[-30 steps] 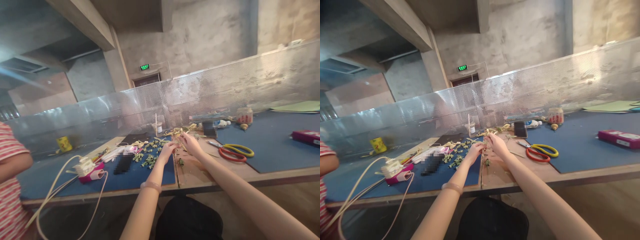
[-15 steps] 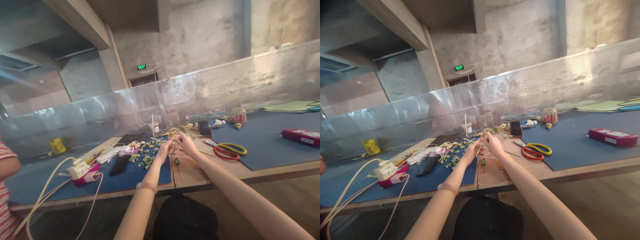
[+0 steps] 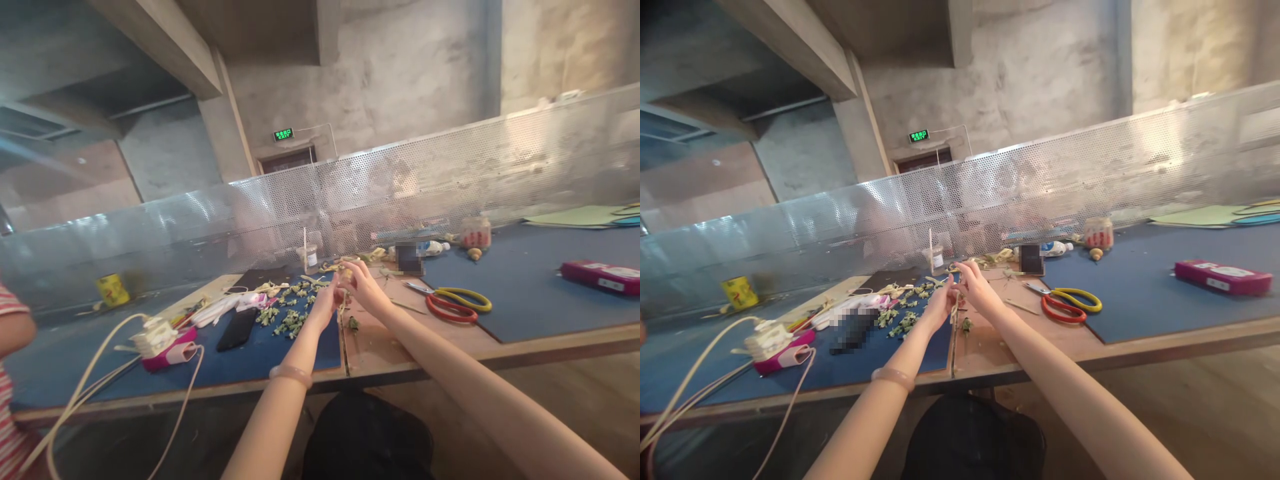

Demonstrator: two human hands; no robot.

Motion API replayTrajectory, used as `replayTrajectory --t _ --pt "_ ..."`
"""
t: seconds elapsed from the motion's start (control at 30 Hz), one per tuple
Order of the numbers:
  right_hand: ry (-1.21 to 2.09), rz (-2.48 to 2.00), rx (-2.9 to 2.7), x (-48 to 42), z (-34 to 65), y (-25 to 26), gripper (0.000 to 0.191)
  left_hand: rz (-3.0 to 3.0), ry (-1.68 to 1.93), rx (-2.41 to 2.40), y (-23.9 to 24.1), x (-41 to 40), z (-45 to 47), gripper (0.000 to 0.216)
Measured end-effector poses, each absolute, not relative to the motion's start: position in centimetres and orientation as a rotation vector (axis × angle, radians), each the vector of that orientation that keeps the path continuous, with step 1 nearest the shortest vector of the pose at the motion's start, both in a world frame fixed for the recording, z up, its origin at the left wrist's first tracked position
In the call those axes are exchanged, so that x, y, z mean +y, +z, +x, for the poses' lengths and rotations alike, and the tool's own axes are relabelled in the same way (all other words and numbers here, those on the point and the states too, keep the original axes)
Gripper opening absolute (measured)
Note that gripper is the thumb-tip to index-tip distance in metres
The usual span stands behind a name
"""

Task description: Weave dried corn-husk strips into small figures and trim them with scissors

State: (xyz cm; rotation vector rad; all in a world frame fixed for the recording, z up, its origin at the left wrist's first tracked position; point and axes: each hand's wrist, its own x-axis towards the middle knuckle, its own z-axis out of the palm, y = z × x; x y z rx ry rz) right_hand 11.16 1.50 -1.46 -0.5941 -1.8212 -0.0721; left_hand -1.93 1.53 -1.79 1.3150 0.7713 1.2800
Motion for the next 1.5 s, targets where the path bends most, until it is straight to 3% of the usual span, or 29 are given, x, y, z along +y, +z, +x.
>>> replayTrajectory --t 0.27,0.57,0.9,1.1,1.5 --pt "-0.266 -0.38 -2.018 0.9 10.8 -1.5 0.043 1.416 1.245 0.783 -2.5 1.4 -2.1 0.022" --pt "-0.219 -0.374 -1.96 0.9 11.0 -1.3 0.066 1.298 1.315 0.757 -2.3 1.5 -2.1 0.022" --pt "0.393 -0.423 -1.636 -0.3 10.7 0.4 0.077 1.142 1.391 0.813 -1.7 1.6 -2.1 0.012" --pt "0.495 -0.555 -1.588 0.1 11.1 0.4 0.03 1.07 1.406 0.797 -1.4 1.7 -2.0 0.009" --pt "0.635 -0.515 -1.593 -0.5 11.1 1.2 0.022 1.041 1.445 0.844 -1.6 1.7 -2.1 0.008"
